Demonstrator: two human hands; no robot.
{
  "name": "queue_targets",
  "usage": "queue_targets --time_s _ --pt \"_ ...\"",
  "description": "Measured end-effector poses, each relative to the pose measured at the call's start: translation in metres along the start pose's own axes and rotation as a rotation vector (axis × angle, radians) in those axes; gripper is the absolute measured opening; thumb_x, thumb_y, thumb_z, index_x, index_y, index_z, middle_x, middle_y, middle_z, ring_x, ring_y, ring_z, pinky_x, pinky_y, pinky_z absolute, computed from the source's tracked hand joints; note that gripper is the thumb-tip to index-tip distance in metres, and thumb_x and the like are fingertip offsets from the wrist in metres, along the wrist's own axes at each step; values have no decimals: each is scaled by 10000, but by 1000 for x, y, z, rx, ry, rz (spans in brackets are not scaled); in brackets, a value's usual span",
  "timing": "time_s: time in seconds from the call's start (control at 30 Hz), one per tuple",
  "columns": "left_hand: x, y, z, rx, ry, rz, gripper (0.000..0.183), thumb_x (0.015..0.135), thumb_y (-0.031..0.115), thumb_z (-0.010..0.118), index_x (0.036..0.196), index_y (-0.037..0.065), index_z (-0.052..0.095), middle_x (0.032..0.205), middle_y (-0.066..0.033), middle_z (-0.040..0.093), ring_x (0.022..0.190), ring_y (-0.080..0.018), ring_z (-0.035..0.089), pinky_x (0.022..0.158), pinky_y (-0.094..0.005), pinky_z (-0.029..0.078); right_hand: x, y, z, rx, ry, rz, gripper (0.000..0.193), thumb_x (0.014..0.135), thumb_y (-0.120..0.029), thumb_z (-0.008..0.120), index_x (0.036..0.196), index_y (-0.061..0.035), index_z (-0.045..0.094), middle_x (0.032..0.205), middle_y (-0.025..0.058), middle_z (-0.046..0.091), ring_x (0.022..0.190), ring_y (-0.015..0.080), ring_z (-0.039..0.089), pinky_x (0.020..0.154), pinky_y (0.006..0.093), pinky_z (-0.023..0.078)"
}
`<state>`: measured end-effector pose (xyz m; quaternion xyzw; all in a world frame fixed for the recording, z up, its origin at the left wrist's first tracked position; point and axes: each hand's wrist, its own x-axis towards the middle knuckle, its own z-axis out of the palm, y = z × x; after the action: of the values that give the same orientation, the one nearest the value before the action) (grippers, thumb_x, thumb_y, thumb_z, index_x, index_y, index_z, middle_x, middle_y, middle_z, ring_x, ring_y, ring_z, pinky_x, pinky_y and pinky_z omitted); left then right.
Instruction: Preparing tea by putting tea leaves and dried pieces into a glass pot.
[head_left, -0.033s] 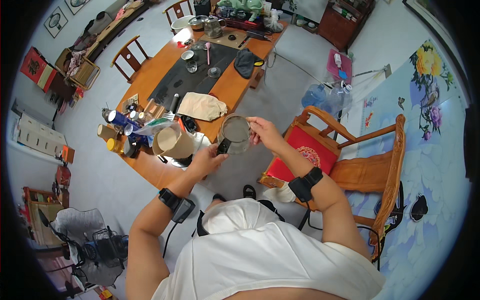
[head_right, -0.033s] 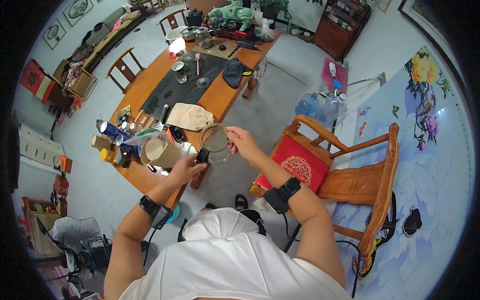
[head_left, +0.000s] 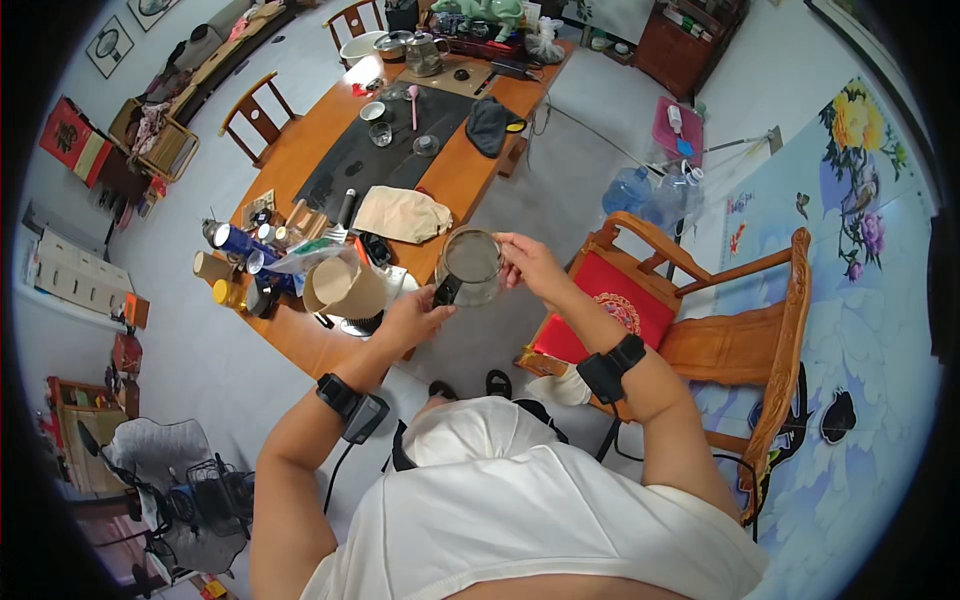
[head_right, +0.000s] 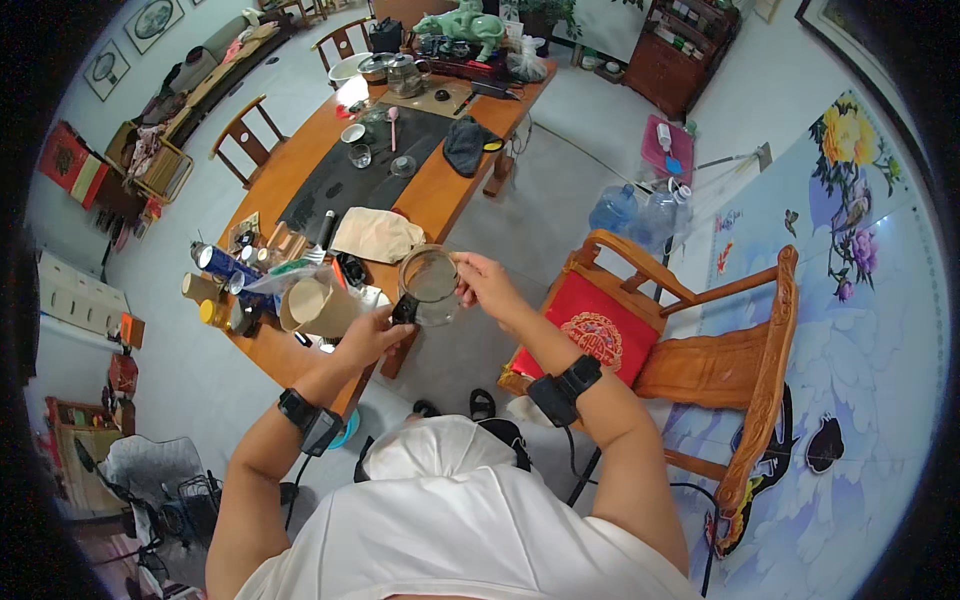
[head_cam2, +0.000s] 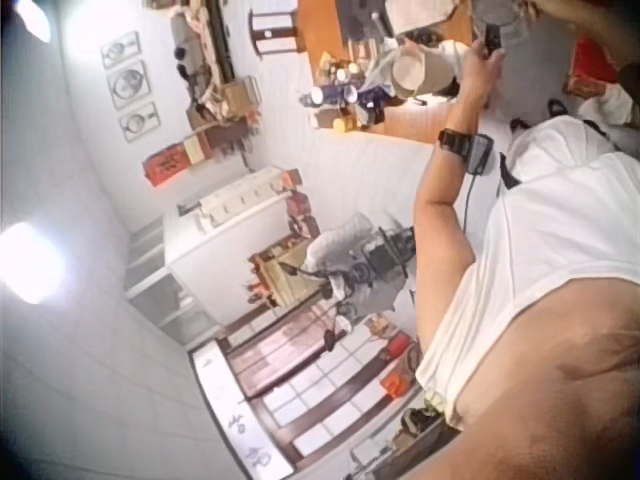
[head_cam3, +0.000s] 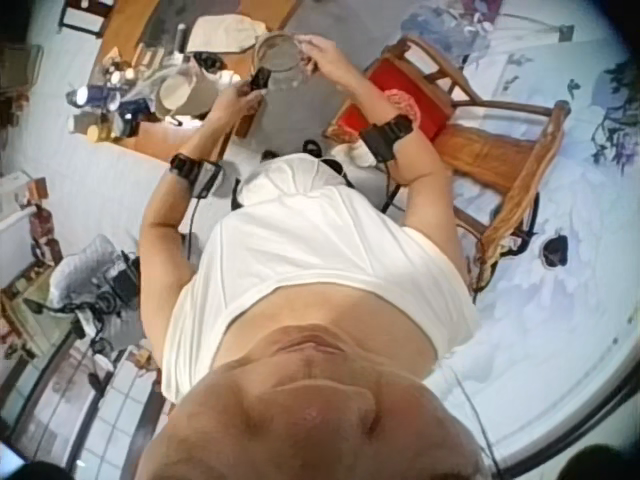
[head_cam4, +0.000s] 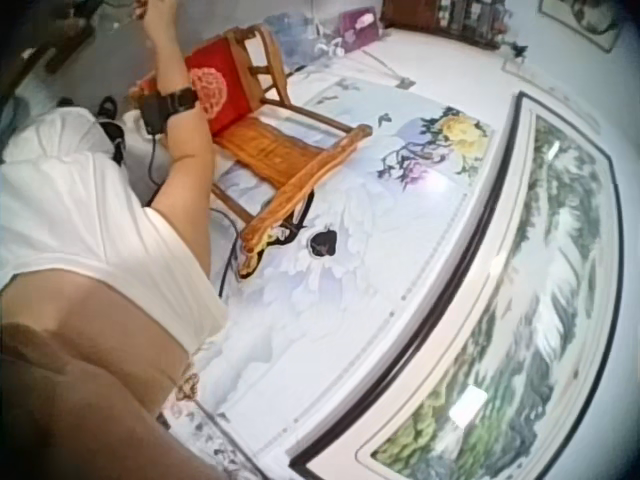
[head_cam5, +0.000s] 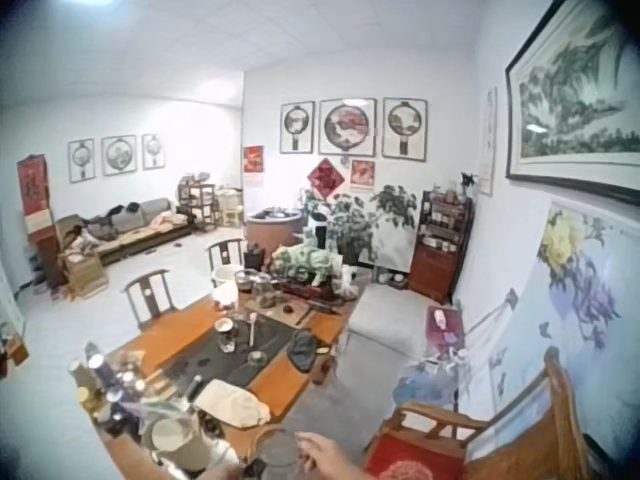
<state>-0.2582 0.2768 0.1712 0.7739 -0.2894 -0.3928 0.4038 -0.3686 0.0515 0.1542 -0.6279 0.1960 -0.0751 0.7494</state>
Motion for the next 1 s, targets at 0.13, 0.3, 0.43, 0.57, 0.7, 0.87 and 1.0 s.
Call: queue_targets --time_s 0.13,0.3,0.43,0.57,0.7,0.87,1.0 --pt "30 15 -7 -18 -93 -31 287 894 280 660 885 20 539 674 -10 532 583 -86 511 518 -226 437 7 -3 -21 50 13 30 377 963 -147 462 1322 -44 509 789 21 585 598 67 526 569 227 482" --pt "71 29 -12 -198 -139 -16 294 887 309 664 824 52 536 617 -19 550 511 -111 552 464 -237 450 21 3 -44 38 223 49 217 922 -149 557 1088 -10 571 775 41 602 589 77 534 566 240 489" --pt "112 30 -21 -166 -106 -41 285 885 299 668 888 32 570 633 -22 567 514 -107 562 463 -243 455 37 -16 -59 78 335 23 169 914 -199 605 911 -39 552 704 24 589 522 84 519 530 247 482" --pt "138 33 -32 -139 -7 -10 254 921 268 627 955 19 590 672 -33 579 564 -90 552 519 -228 443 66 -32 -66 153 346 -15 276 930 -309 595 835 -52 559 695 14 568 554 83 524 556 250 486" --pt "167 41 -45 -158 5 -81 271 926 288 613 988 26 585 670 -32 579 560 -106 560 518 -228 452 116 -31 -88 150 364 -84 320 936 -325 580 768 -54 565 689 2 551 557 89 514 557 256 477" --pt "211 45 -62 -218 98 -170 308 897 310 646 1010 29 592 683 -38 593 560 -107 570 486 -237 451 202 -28 -135 -160 261 71 321 926 -316 568 776 -33 575 670 15 522 564 105 511 563 264 469" --pt "266 37 -82 -296 239 -163 292 893 314 648 936 34 576 642 -20 563 513 -94 551 477 -225 448 293 -27 -158 -282 229 87 321 923 -327 548 816 -28 596 696 38 557 572 116 541 568 270 478"
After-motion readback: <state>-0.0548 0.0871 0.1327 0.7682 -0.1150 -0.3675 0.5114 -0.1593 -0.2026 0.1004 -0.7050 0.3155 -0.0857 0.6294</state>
